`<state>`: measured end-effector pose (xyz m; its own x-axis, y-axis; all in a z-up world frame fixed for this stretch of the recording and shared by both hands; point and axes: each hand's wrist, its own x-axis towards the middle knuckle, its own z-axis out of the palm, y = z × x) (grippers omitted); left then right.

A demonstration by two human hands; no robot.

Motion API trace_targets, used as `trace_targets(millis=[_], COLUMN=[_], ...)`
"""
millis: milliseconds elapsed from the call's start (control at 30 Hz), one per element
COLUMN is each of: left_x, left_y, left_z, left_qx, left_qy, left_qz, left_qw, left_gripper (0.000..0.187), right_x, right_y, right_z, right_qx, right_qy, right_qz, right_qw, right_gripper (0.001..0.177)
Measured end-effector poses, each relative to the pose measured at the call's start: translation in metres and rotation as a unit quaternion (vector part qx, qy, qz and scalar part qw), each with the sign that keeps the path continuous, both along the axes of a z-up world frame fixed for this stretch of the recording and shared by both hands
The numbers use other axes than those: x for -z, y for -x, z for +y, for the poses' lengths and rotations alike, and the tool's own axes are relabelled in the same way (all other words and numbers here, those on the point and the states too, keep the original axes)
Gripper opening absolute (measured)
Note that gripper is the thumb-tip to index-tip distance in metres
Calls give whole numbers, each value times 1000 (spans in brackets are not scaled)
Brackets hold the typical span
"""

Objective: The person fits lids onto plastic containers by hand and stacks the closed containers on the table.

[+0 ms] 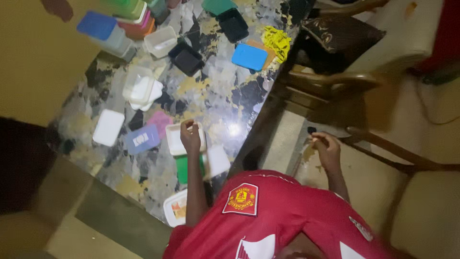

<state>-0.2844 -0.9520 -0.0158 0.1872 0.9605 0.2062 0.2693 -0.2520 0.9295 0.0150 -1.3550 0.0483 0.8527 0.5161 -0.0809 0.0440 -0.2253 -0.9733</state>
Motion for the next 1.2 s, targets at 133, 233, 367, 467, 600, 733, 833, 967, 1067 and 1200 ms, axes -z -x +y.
trace_targets(millis=[133,233,367,467,600,733,833,967,1067,1200], left_x=[-22,-28,-21,-18,-24,-56,-46,36,83,96], left_y=[-32,-51,-67,-79,-112,-164,-200,-223,-233,-236], left_z=[33,49,44,39,51,73,93,165,201,230], left_qx=[1,-16,-35,-77,-104,-178,-200,-204,-264,-351], left_qy=[25,41,55,78,15,7,41,-50,51,49], left_qz=[-41,-19,-48,-16,48,72,67,146,151,70], left_qw=[999,999,997,994,993,981,977,967,951,932], left_gripper=[22,22,21,20,21,23,27,29,34,48], right_x=[-21,-22,18,55,101,121,119,127,141,155], right_y=[-48,-83,-152,-205,-275,-311,-329,-344,-351,-356], right_z=[73,133,220,291,414,519,585,626,641,651], right_qx=[-10,-38,-122,-199,-249,-204,-169,-214,-248,-288], right_qy=[69,26,-83,-95,-49,18,32,98,106,156], right_qz=[76,14,12,2,7,129,-291,-243,-217,-257], right_qw=[995,999,989,975,967,970,941,941,938,909], right_gripper=[26,24,21,20,17,22,41,52,45,25])
